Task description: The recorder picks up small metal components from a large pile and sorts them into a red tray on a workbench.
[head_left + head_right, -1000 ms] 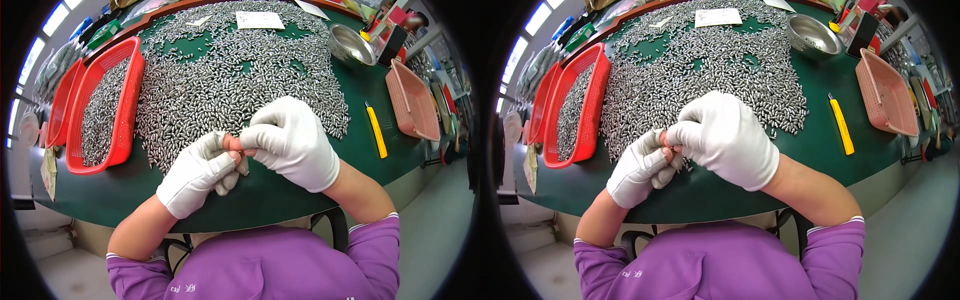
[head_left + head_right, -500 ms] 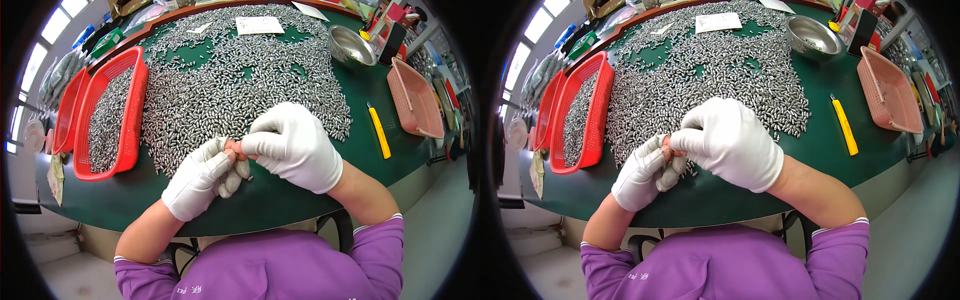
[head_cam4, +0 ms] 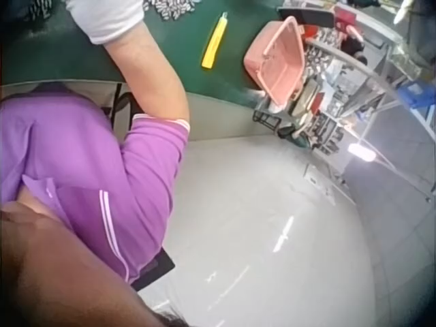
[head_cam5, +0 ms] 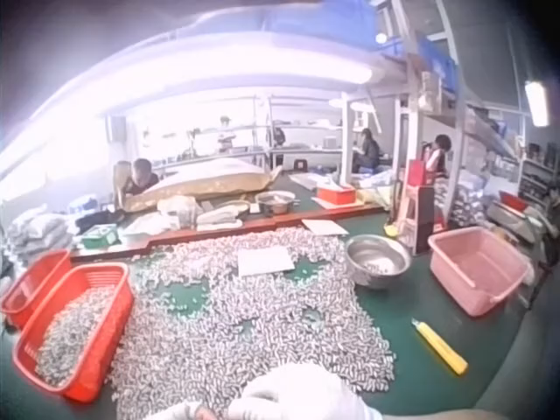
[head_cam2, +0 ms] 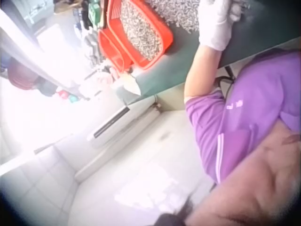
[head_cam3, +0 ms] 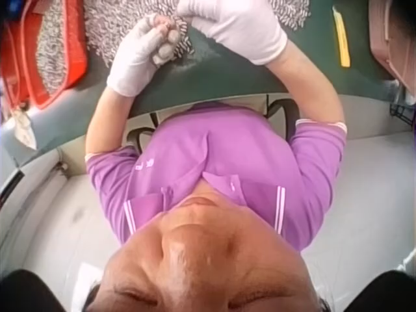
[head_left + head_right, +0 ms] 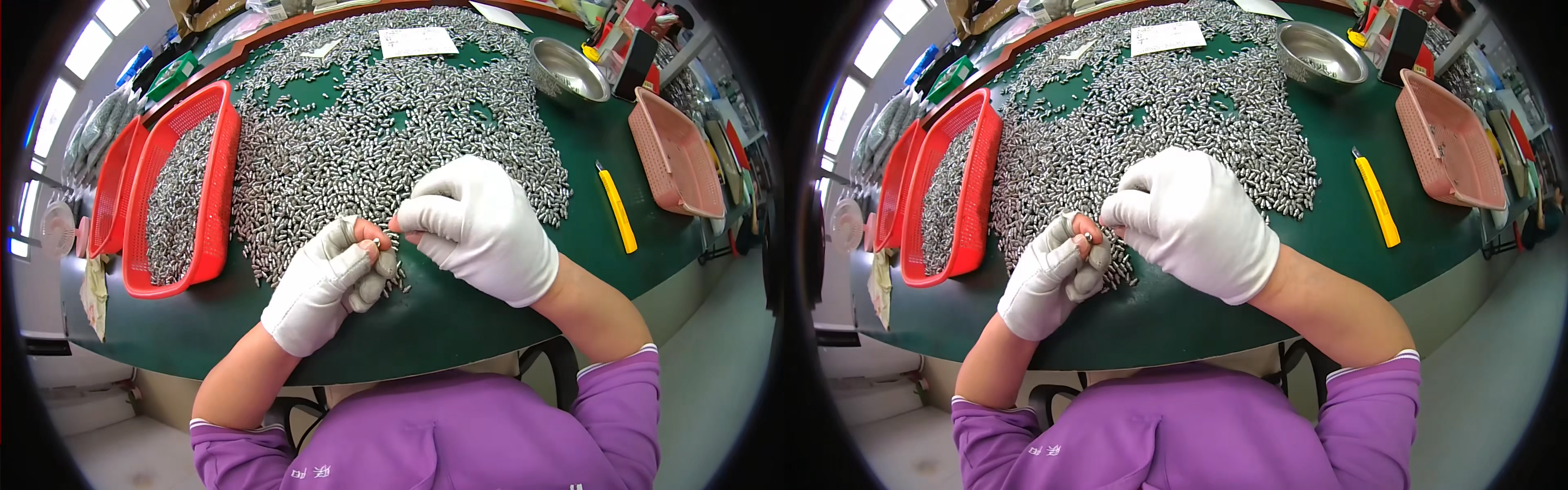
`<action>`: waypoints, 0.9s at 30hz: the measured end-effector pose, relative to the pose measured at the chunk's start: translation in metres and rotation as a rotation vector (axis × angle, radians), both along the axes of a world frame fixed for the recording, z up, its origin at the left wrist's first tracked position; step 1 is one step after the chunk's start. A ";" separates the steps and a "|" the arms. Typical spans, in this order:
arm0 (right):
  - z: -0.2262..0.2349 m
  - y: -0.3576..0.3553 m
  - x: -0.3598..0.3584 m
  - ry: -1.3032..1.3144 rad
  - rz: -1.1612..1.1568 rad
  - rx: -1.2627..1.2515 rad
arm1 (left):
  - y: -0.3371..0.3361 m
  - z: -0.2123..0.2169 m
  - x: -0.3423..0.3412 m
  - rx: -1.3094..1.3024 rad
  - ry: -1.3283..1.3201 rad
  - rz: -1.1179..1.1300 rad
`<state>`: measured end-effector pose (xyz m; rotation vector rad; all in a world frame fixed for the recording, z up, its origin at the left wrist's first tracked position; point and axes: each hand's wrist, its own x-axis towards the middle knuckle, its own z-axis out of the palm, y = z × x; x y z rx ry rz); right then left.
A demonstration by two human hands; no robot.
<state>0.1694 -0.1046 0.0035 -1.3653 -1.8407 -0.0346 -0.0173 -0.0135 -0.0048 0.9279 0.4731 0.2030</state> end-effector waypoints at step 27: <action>-0.008 0.000 0.009 -0.136 -0.085 0.203 | 0.160 0.030 -0.111 1.661 0.919 0.887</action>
